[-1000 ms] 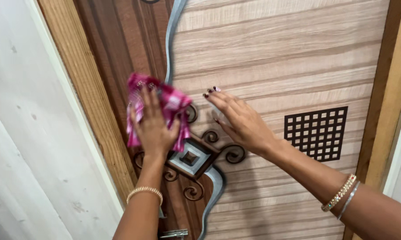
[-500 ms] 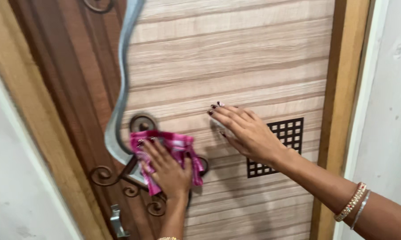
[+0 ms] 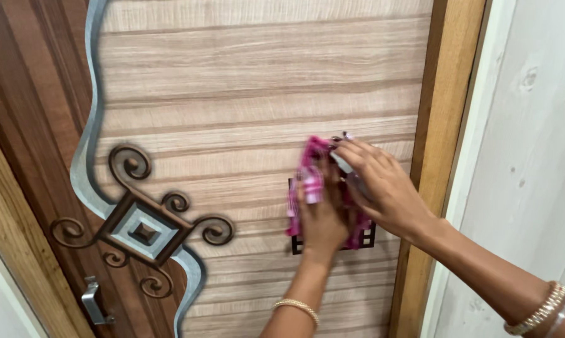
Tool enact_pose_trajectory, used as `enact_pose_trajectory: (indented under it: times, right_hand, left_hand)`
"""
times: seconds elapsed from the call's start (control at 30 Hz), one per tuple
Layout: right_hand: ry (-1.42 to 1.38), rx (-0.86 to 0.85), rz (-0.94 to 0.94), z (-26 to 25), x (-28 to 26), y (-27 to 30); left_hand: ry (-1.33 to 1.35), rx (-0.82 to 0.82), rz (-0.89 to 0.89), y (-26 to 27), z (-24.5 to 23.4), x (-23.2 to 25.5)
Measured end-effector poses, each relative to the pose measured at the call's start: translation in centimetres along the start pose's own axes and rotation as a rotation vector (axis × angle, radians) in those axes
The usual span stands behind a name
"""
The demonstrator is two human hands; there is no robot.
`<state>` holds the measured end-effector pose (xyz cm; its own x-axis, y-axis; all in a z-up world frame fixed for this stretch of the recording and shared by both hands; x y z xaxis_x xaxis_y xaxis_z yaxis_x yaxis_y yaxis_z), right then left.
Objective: The person wipes a small cabinet top with a pink cloth and spray, then moves to a wooden door and repeatedly sprays and wipes its surface. The person handles a spray bottle and cloth throughout, cleaning the cabinet and door in sequence.
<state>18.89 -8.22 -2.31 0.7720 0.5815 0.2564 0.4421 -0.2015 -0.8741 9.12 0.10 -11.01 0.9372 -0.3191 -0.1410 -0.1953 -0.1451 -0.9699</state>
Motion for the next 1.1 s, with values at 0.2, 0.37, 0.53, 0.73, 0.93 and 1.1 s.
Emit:
enact_pose_trajectory:
  times: [0.2,0.37,0.53,0.73,0.93,1.1]
  right_hand:
    - [-0.056,0.016,0.060,0.2,-1.0,0.9]
    - [-0.108,0.025,0.006,3.3,-5.4,-1.1]
    - [-0.120,0.025,-0.014,5.7,-10.3,-3.5]
    - [-0.092,0.059,-0.022,7.8,-15.6,-7.1]
    - [-0.072,0.089,0.010,11.4,-20.3,-10.8]
    - [-0.070,0.112,0.052,12.4,-21.2,-13.3]
  left_hand:
    - [0.096,-0.241,0.279,1.9,2.2,5.6]
    - [0.211,-0.338,0.323,3.8,0.4,-0.1]
    - [0.311,-0.315,0.283,7.6,-1.3,-8.7]
    - [0.286,-0.264,0.268,10.9,-5.1,-20.5]
    - [0.134,-0.439,0.088,13.1,-7.8,-33.3]
    - [-0.015,-0.055,0.034,6.4,-11.3,-40.0]
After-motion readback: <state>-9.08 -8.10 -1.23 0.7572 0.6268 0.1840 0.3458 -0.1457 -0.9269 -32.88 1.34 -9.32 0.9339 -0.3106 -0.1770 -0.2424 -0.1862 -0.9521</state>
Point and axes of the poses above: each hand's wrist, its own y-axis away from the middle knuckle, its own z-axis out of the palm, x = y × z, the point moved 4 cm from there along -y, towards the middle knuckle, and after that the axes turned 6 degrees about x, right-handed, at the moved point
